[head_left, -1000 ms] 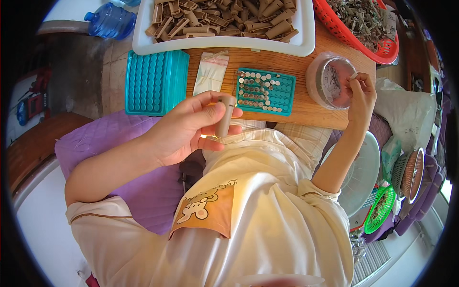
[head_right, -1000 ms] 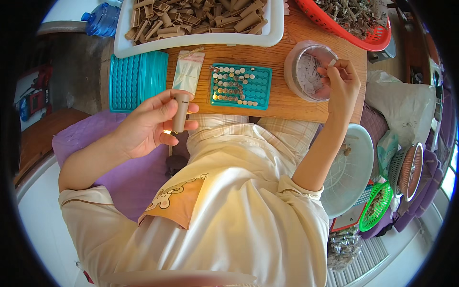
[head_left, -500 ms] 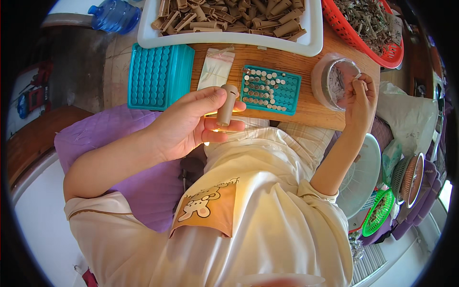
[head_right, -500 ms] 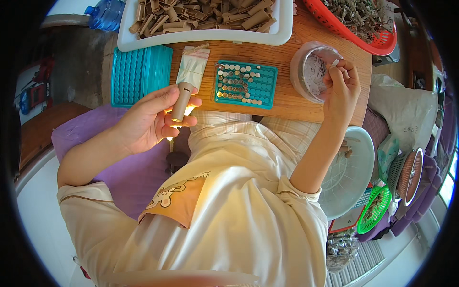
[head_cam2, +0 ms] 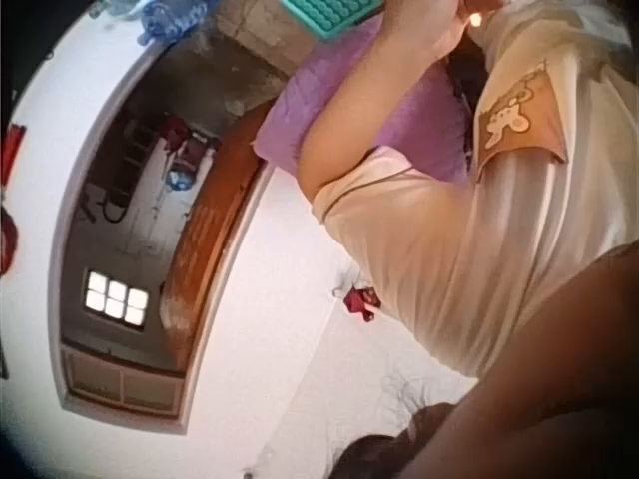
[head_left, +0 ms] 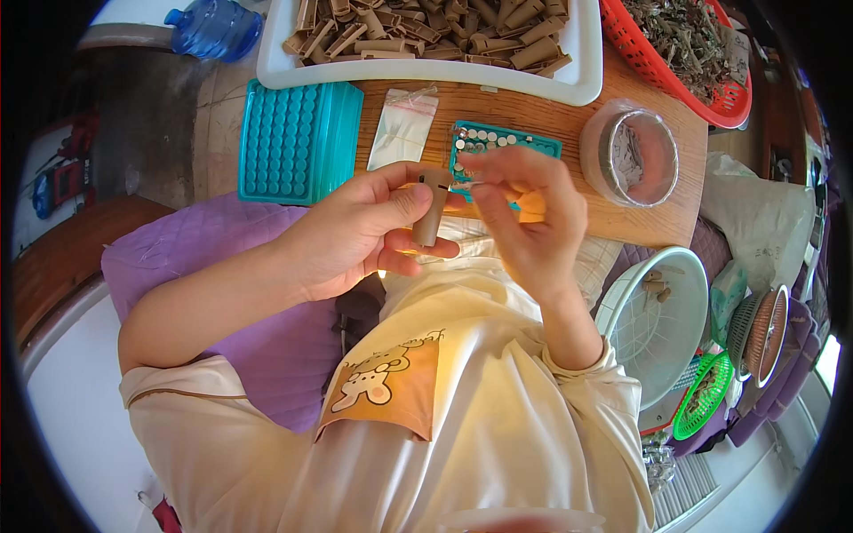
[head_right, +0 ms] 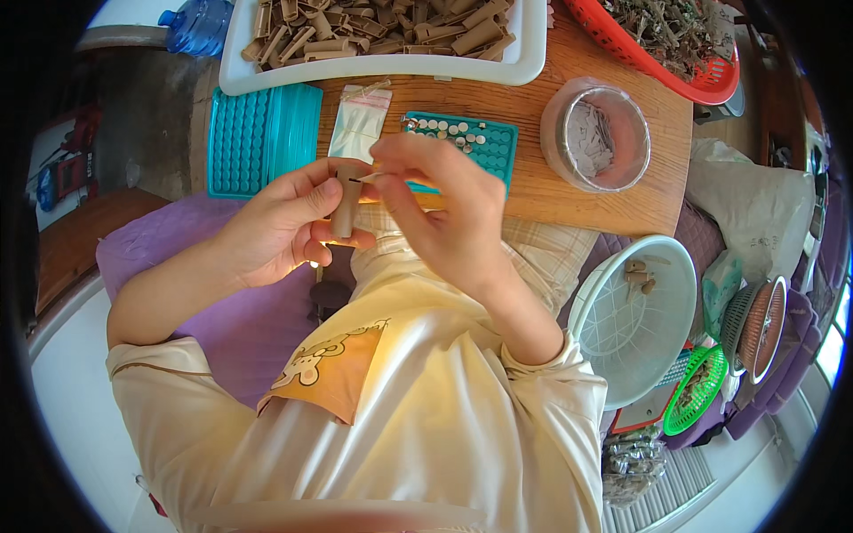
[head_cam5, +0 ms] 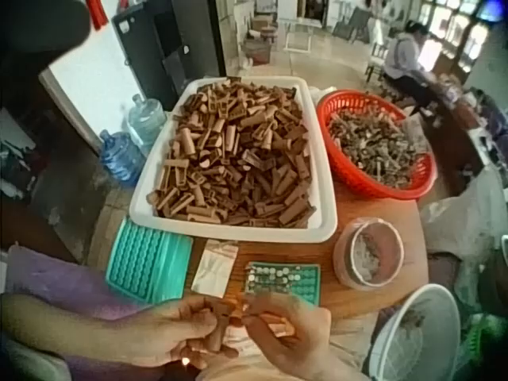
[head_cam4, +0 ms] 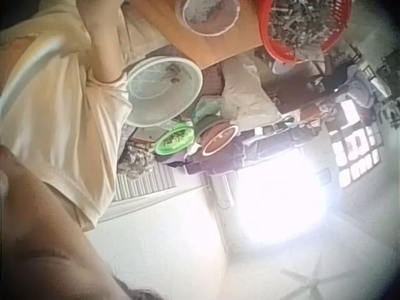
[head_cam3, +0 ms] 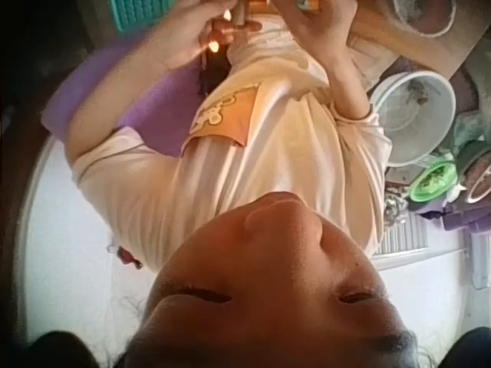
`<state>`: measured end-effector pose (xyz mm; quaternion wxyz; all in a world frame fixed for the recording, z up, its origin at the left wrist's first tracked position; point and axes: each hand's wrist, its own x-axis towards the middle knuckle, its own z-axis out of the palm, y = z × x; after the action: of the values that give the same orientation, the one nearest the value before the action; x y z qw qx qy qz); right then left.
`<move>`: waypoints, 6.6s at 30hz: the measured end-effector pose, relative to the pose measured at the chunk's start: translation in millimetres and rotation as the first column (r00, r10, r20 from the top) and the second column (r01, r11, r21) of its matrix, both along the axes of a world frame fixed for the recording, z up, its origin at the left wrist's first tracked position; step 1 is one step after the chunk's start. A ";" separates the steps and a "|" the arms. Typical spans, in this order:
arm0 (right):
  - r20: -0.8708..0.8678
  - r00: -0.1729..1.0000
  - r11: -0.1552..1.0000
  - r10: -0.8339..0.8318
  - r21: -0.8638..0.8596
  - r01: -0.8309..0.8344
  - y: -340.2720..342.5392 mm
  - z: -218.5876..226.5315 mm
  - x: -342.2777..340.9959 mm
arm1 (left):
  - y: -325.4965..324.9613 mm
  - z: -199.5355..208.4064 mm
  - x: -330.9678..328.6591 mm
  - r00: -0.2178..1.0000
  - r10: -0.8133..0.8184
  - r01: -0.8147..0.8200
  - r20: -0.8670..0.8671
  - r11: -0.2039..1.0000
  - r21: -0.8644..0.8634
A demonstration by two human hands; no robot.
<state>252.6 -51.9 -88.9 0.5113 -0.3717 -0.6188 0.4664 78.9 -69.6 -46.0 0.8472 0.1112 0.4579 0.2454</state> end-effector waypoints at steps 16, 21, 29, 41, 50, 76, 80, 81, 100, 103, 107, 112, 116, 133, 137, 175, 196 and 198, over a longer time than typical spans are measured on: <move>0.267 0.963 0.966 0.027 0.241 -0.094 -9.0 -10.1 -2.1 | -5.4 -1.2 3.2 0.989 -0.078 0.094 -0.126 0.987 0.127; 0.266 0.964 0.991 0.027 0.117 -0.060 -12.2 -13.4 -3.5 | -3.2 0.2 1.9 0.933 -0.187 0.268 -0.308 0.932 0.245; 0.093 0.996 0.991 -0.011 0.134 -0.002 -9.1 -17.3 -4.4 | -2.0 7.3 8.3 0.947 -0.114 0.209 -0.299 0.928 0.309; 0.110 0.993 0.999 0.040 0.026 -0.043 -6.5 -18.7 -19.4 | -1.7 2.5 3.1 0.897 -0.089 0.262 -0.433 0.896 0.358; -0.141 0.989 0.999 0.035 0.017 -0.033 -17.2 -26.8 -12.2 | -7.2 -3.4 11.2 0.841 0.098 0.325 -0.531 0.694 0.642; 0.159 0.973 0.981 0.168 -0.129 -0.148 -59.2 -1.4 16.4 | -17.9 -0.8 9.5 0.565 0.271 0.821 -0.780 -0.088 0.564; 0.141 0.968 0.947 0.205 -0.279 -0.160 -62.7 -4.0 23.3 | -19.1 -7.3 16.7 0.547 0.160 0.830 -0.822 0.021 0.557; 0.139 0.971 0.948 0.194 -0.279 -0.150 -62.4 -3.7 28.0 | -14.3 -11.9 19.6 0.564 0.210 0.821 -0.798 -0.036 0.570; 0.890 0.184 0.549 -0.418 0.086 0.831 -149.3 11.5 263.3 | 29.7 -83.1 66.0 0.184 0.407 0.972 -0.895 -0.211 0.104; 0.849 0.329 0.582 -0.413 -0.033 0.813 -139.4 13.9 253.0 | 42.9 -98.4 76.5 0.066 0.383 0.994 -0.921 -0.101 0.030; 0.851 0.339 0.657 -0.402 0.010 0.754 -132.3 7.1 242.0 | 43.6 -106.5 86.5 0.037 0.321 0.987 -0.946 -0.158 -0.015; 0.828 0.347 0.658 -0.441 0.035 0.752 -122.9 5.1 235.8 | 49.7 -107.7 90.0 0.193 0.240 0.977 -0.951 -0.140 0.163; 0.800 0.377 0.680 -0.467 0.052 0.731 -112.8 2.7 226.8 | 51.1 -106.8 90.9 0.262 0.213 0.963 -0.941 -0.120 0.241; 0.709 0.642 0.884 -0.293 -0.055 0.465 -92.3 -28.9 184.0 | 56.2 -103.8 82.1 0.352 0.195 0.936 -0.916 -0.088 0.341; 0.642 0.726 0.934 -0.248 -0.041 0.355 -78.1 -69.1 144.9 | 59.4 -106.1 79.4 0.405 0.179 0.914 -0.897 -0.081 0.397; 0.734 0.545 0.914 -0.405 0.333 0.231 -69.9 -136.0 97.5 | 59.0 -112.2 74.4 0.424 0.142 0.906 -0.895 -0.068 0.418; 0.729 0.574 0.927 -0.374 0.292 0.234 -72.7 -133.4 98.7 | 57.7 -111.9 74.5 0.426 0.146 0.905 -0.893 -0.064 0.421; 0.697 0.616 0.930 -0.368 0.273 0.246 -73.1 -134.7 100.3 | 57.5 -110.3 74.8 0.427 0.144 0.904 -0.893 -0.062 0.422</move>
<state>352.8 -125.0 -223.5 0.3164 -0.5885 -0.7320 0.1335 153.6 -12.1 -156.3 0.2918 0.8633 0.4019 0.0901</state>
